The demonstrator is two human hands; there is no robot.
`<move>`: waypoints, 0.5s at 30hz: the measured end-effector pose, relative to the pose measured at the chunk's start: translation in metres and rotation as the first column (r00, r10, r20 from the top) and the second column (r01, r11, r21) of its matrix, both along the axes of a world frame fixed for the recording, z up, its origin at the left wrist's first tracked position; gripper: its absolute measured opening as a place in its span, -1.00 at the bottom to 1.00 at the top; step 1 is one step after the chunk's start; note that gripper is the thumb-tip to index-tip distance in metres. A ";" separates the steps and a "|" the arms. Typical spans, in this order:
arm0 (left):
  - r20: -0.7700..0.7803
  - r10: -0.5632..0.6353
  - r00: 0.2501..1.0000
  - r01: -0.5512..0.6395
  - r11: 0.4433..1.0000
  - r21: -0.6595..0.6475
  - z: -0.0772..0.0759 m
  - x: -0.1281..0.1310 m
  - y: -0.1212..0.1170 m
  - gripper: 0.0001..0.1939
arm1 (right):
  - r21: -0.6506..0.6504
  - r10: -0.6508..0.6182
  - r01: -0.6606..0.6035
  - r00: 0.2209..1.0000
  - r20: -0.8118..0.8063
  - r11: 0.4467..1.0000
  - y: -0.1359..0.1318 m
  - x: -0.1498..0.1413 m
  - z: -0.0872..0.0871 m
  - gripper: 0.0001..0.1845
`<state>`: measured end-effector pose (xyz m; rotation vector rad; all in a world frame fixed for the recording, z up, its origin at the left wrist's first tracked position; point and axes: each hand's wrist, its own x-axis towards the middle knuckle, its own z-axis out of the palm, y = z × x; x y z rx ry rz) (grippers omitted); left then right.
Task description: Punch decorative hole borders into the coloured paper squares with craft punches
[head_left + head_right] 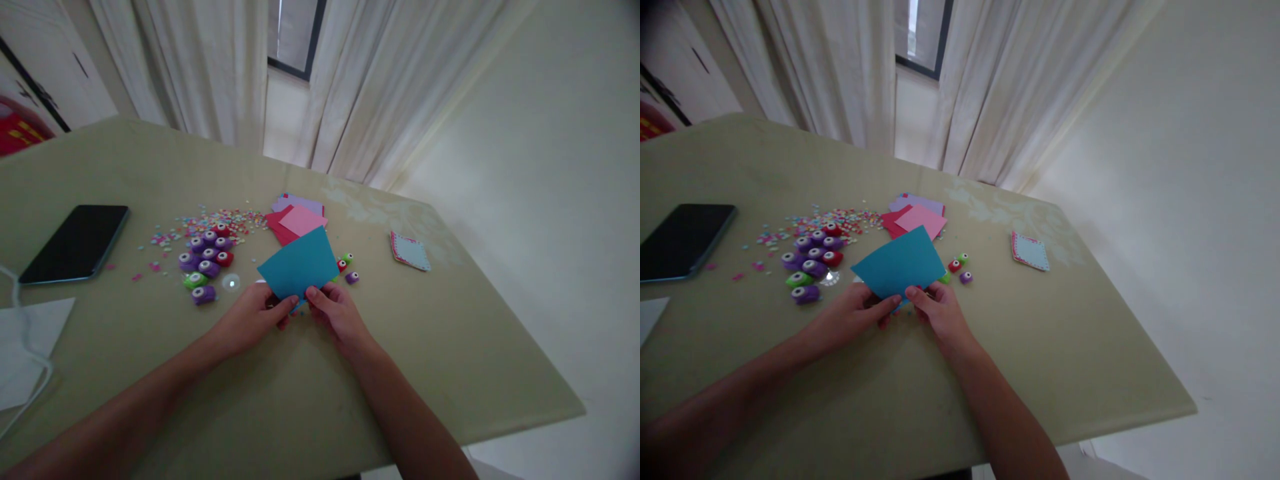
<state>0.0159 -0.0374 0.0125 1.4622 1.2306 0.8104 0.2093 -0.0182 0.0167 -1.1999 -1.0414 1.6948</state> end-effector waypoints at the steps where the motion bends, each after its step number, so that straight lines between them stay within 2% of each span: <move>1: 0.001 0.004 1.000 -0.004 1.000 0.001 0.000 0.000 0.000 -0.62 | 0.001 -0.007 0.007 1.000 0.001 1.000 0.000 0.000 -0.001 -0.43; 7: 0.040 0.021 0.999 -0.021 1.000 0.006 0.003 0.002 -0.002 -0.65 | 0.027 0.017 -0.016 0.999 -0.042 0.999 -0.002 -0.004 -0.001 -0.46; 11: 0.032 0.043 0.999 -0.043 0.999 0.010 0.006 0.002 -0.002 -0.62 | 0.028 -0.032 0.031 0.999 0.017 0.999 -0.001 -0.002 0.000 -0.41; 13: 0.015 0.056 0.998 -0.056 0.998 0.021 0.006 0.002 -0.001 -0.60 | 0.018 -0.019 0.019 0.999 0.029 1.000 0.001 0.002 0.002 -0.40; 15: -0.006 0.089 0.996 -0.089 0.995 0.034 0.008 0.001 -0.001 -0.58 | 0.065 -0.002 -0.001 0.999 0.054 0.998 0.003 0.006 0.006 -0.44</move>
